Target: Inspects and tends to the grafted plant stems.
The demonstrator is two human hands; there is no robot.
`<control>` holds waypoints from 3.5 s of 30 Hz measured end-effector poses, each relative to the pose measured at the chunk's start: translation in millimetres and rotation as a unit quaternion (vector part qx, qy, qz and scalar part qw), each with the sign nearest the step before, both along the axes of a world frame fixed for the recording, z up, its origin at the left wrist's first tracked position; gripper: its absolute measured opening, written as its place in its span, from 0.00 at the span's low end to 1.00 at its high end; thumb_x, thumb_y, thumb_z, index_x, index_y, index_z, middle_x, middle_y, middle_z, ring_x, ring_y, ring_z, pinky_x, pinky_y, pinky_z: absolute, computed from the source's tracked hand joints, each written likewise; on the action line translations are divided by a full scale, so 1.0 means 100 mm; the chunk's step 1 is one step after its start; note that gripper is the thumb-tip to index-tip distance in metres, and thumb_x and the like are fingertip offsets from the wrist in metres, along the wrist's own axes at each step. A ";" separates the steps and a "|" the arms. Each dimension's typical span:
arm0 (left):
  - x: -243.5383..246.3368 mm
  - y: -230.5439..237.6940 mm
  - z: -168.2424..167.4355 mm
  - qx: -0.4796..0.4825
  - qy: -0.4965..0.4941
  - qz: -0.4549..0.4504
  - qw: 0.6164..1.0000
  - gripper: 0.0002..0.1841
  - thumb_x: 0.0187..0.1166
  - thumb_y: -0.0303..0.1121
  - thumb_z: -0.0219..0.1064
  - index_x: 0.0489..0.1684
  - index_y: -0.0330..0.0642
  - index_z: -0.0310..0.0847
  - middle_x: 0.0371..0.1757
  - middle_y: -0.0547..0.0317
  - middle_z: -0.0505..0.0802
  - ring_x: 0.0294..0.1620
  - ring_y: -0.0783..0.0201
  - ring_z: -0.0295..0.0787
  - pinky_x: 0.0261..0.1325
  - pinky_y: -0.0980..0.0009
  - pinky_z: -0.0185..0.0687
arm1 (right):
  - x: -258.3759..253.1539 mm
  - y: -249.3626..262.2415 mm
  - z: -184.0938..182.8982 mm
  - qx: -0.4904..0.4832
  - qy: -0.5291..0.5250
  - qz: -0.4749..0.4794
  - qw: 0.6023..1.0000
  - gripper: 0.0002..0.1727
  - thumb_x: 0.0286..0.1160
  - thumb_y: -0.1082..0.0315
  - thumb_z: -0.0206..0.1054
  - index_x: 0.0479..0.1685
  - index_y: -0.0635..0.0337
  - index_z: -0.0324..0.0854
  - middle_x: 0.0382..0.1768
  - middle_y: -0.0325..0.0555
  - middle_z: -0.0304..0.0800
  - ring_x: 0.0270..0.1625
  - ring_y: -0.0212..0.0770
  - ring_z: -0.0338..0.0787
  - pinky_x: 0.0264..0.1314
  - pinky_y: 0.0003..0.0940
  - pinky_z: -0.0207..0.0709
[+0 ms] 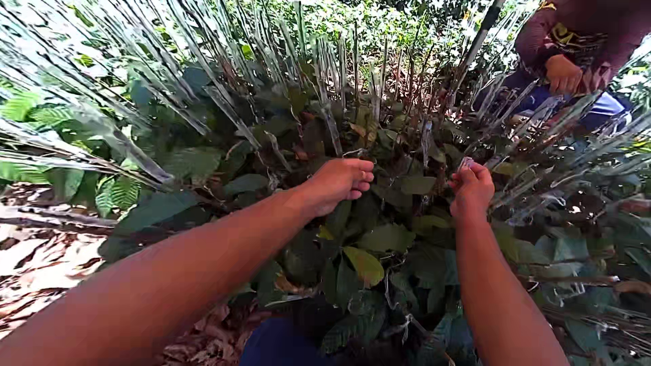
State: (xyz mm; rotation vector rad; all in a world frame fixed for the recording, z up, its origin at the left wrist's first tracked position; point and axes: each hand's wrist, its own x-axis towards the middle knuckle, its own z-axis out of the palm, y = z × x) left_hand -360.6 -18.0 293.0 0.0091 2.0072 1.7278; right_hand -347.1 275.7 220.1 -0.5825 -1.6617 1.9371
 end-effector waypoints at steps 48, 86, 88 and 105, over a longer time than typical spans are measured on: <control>-2.44 1.40 -0.90 -0.125 0.185 0.015 0.975 0.16 0.92 0.34 0.58 0.72 0.43 0.77 0.66 0.46 0.87 0.57 0.55 0.92 0.58 0.57 0.90 | -1.88 -0.22 -0.54 0.260 -0.008 0.077 0.962 0.11 0.83 0.65 0.65 0.57 0.57 0.87 0.54 0.51 0.89 0.48 0.46 0.91 0.52 0.47 0.87; -2.27 1.62 -0.95 -0.170 0.251 0.021 0.953 0.09 0.86 0.35 0.67 0.56 0.43 0.86 0.46 0.53 0.94 0.38 0.62 0.94 0.49 0.61 0.92 | -1.98 -0.22 -0.59 0.284 0.016 0.019 0.959 0.07 0.78 0.66 0.67 0.45 0.55 0.90 0.43 0.43 0.92 0.42 0.40 0.91 0.48 0.43 0.87; -2.27 1.61 -0.95 -0.181 0.271 0.018 0.945 0.09 0.85 0.35 0.67 0.54 0.43 0.87 0.45 0.54 0.94 0.38 0.63 0.93 0.49 0.61 0.92 | -1.97 -0.22 -0.57 0.287 0.016 0.021 0.958 0.07 0.78 0.67 0.67 0.44 0.55 0.90 0.43 0.43 0.92 0.42 0.40 0.91 0.48 0.42 0.86; -2.17 1.64 -0.88 -0.222 0.309 0.026 0.924 0.07 0.82 0.35 0.69 0.49 0.45 0.91 0.45 0.58 0.95 0.45 0.65 0.91 0.56 0.60 0.86 | -1.81 -0.25 -0.51 0.333 0.014 0.000 0.943 0.07 0.77 0.67 0.67 0.45 0.59 0.88 0.45 0.50 0.89 0.45 0.48 0.90 0.47 0.50 0.86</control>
